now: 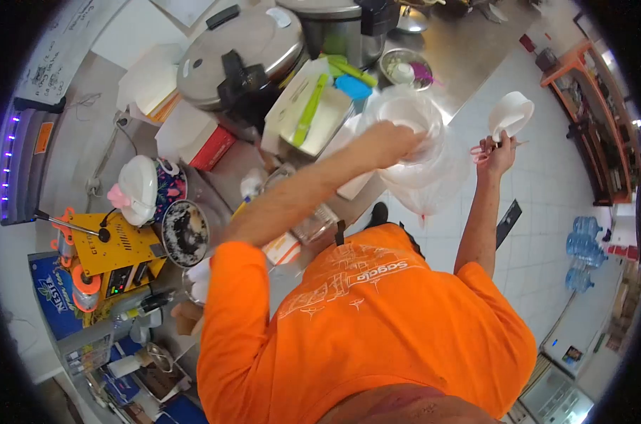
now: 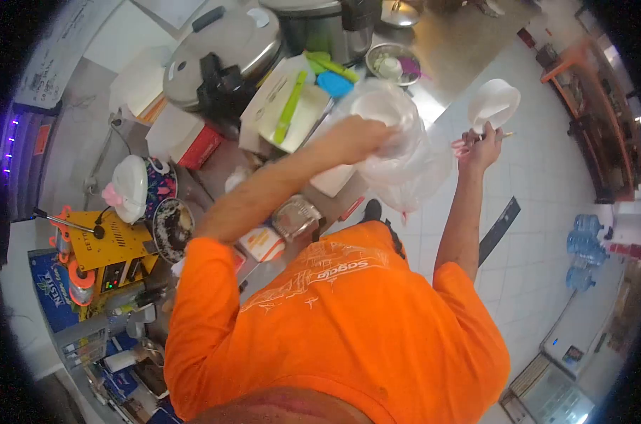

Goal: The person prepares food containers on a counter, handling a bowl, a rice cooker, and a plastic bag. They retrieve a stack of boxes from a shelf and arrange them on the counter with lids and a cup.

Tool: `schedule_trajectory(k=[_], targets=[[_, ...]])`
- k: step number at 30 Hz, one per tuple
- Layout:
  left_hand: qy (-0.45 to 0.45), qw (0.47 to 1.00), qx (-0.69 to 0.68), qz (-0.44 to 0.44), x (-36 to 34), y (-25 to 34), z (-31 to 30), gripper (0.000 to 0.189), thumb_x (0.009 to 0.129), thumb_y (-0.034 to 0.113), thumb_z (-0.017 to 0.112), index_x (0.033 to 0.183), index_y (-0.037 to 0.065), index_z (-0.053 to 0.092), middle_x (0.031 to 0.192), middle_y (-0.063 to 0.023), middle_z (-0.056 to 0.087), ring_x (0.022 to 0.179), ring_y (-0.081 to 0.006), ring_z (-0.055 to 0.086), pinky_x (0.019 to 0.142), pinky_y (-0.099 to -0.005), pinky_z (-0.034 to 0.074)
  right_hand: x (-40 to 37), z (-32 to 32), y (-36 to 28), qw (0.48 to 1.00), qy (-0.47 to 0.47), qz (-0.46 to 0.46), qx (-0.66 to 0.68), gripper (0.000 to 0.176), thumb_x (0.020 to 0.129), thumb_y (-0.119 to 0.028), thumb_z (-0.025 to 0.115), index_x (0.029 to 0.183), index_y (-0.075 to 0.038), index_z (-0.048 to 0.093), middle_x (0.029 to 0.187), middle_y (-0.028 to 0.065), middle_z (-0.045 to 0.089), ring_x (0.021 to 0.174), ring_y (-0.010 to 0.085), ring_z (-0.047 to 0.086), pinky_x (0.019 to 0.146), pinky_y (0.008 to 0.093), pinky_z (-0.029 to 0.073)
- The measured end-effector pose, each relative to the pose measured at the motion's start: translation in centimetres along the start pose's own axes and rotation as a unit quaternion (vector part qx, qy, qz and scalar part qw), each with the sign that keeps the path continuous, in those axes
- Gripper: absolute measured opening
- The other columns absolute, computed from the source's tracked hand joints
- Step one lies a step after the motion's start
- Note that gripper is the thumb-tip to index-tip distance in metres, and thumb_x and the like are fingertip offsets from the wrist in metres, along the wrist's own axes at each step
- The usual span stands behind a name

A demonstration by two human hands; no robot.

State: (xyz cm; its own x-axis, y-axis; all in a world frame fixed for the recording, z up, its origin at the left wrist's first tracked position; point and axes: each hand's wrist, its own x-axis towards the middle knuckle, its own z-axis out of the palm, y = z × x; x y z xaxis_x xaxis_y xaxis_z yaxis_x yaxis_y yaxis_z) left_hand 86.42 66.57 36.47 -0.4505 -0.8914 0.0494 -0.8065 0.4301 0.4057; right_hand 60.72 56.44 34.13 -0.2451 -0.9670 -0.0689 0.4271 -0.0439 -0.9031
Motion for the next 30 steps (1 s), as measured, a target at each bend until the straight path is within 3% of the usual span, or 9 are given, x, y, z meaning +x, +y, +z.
schedule_trajectory(k=[6, 10, 12, 13, 16, 17, 23, 26, 30], targets=[[-0.003, 0.978, 0.198, -0.06, 9.0, -8.1, 19.2, 0.042, 0.086, 0.016, 0.056, 0.128, 0.022, 0.058, 0.102, -0.0067, 0.065, 0.106, -0.0253, 0.061, 0.1, -0.0546, 0.039, 7.6, -4.4, 4.2, 0.972, -0.028, 0.085, -0.216, 0.058, 0.092, -0.026, 0.061, 0.141, -0.009, 0.035, 0.051, 0.0027, 0.044, 0.032, 0.0139, 0.041, 0.023, 0.0302, 0.034], [0.127, 0.951, 0.26, -0.113, 7.1, -6.2, 21.8, 0.046, 0.087, 0.019, 0.056, 0.133, 0.02, 0.055, 0.12, -0.0059, 0.057, 0.127, -0.025, 0.045, 0.109, -0.0605, 0.024, 5.7, -0.4, 7.1, 0.886, -0.251, 0.282, -0.268, 0.045, 0.091, -0.019, 0.063, 0.131, -0.006, 0.047, 0.062, 0.0017, 0.047, 0.045, 0.0089, 0.043, 0.038, 0.0224, 0.031], [0.111, 0.959, 0.208, -0.157, 6.2, -4.2, 21.0, 0.052, 0.086, 0.018, 0.056, 0.137, 0.017, 0.051, 0.13, -0.0066, 0.052, 0.129, -0.0247, 0.043, 0.106, -0.0596, 0.029, 6.1, 1.0, 11.6, 0.857, -0.312, 0.328, -0.246, 0.047, 0.089, -0.019, 0.062, 0.131, -0.004, 0.048, 0.061, -0.0001, 0.043, 0.044, 0.008, 0.038, 0.037, 0.0239, 0.029], [0.105, 0.96, 0.192, -0.173, 5.9, -3.4, 20.8, 0.052, 0.085, 0.017, 0.057, 0.137, 0.015, 0.051, 0.131, -0.0067, 0.052, 0.128, -0.0246, 0.044, 0.106, -0.0592, 0.029, 8.3, 0.1, 16.2, 0.822, -0.363, 0.328, -0.292, 0.045, 0.088, -0.018, 0.061, 0.128, -0.002, 0.05, 0.062, 0.009, 0.054, 0.048, 0.0191, 0.053, 0.042, 0.0331, 0.042], [0.097, 0.961, 0.166, -0.196, 4.5, -2.4, 21.9, 0.06, 0.082, 0.024, 0.065, 0.139, 0.013, 0.048, 0.132, -0.0088, 0.052, 0.129, -0.0255, 0.043, 0.105, -0.0545, 0.031, 10.5, 0.0, 21.1, 0.686, -0.417, -0.134, -0.582, 0.042, 0.086, -0.016, 0.058, 0.124, 0.0, 0.053, 0.074, 0.0235, 0.064, 0.067, 0.0371, 0.066, 0.059, 0.0463, 0.053], [0.098, 0.961, 0.164, -0.199, 4.3, -2.8, 22.1, 0.065, 0.081, 0.027, 0.069, 0.14, 0.012, 0.046, 0.131, -0.0097, 0.052, 0.13, -0.026, 0.042, 0.104, -0.0524, 0.032, 11.2, -0.1, 21.0, 0.649, -0.4, -0.046, -0.646, 0.04, 0.085, -0.016, 0.056, 0.122, -0.001, 0.055, 0.086, 0.0311, 0.065, 0.085, 0.0471, 0.066, 0.075, 0.0539, 0.052], [0.129, 0.969, 0.056, -0.205, 3.9, -3.0, 21.7, 0.063, 0.081, 0.023, 0.071, 0.137, 0.009, 0.047, 0.132, -0.0105, 0.049, 0.128, -0.0258, 0.044, 0.101, -0.0429, 0.04, 9.1, 1.4, 18.7, 0.606, -0.347, -0.089, -0.71, 0.034, 0.088, -0.02, 0.054, 0.12, -0.009, 0.056, 0.085, 0.0274, 0.066, 0.081, 0.0442, 0.067, 0.072, 0.0525, 0.054], [0.206, 0.956, 0.019, -0.207, 3.0, -2.7, 22.1, 0.058, 0.083, 0.017, 0.068, 0.136, 0.008, 0.047, 0.131, -0.0154, 0.046, 0.127, -0.0296, 0.045, 0.098, -0.046, 0.043, 9.5, 1.4, 19.2, 0.57, -0.366, -0.105, -0.729, 0.034, 0.087, -0.022, 0.056, 0.119, -0.01, 0.055, 0.086, 0.0259, 0.067, 0.081, 0.0436, 0.067, 0.073, 0.0514, 0.054], [0.303, 0.837, -0.249, -0.382, 4.0, -4.0, 23.4, 0.05, 0.089, 0.017, 0.062, 0.135, 0.004, 0.045, 0.127, -0.0229, 0.05, 0.111, -0.0363, 0.058, 0.09, -0.0456, 0.05, 11.8, 1.5, 21.0, 0.593, -0.423, -0.094, -0.679, 0.042, 0.083, -0.024, 0.061, 0.123, -0.011, 0.058, 0.09, 0.0235, 0.068, 0.084, 0.0424, 0.067, 0.076, 0.0503, 0.054]])
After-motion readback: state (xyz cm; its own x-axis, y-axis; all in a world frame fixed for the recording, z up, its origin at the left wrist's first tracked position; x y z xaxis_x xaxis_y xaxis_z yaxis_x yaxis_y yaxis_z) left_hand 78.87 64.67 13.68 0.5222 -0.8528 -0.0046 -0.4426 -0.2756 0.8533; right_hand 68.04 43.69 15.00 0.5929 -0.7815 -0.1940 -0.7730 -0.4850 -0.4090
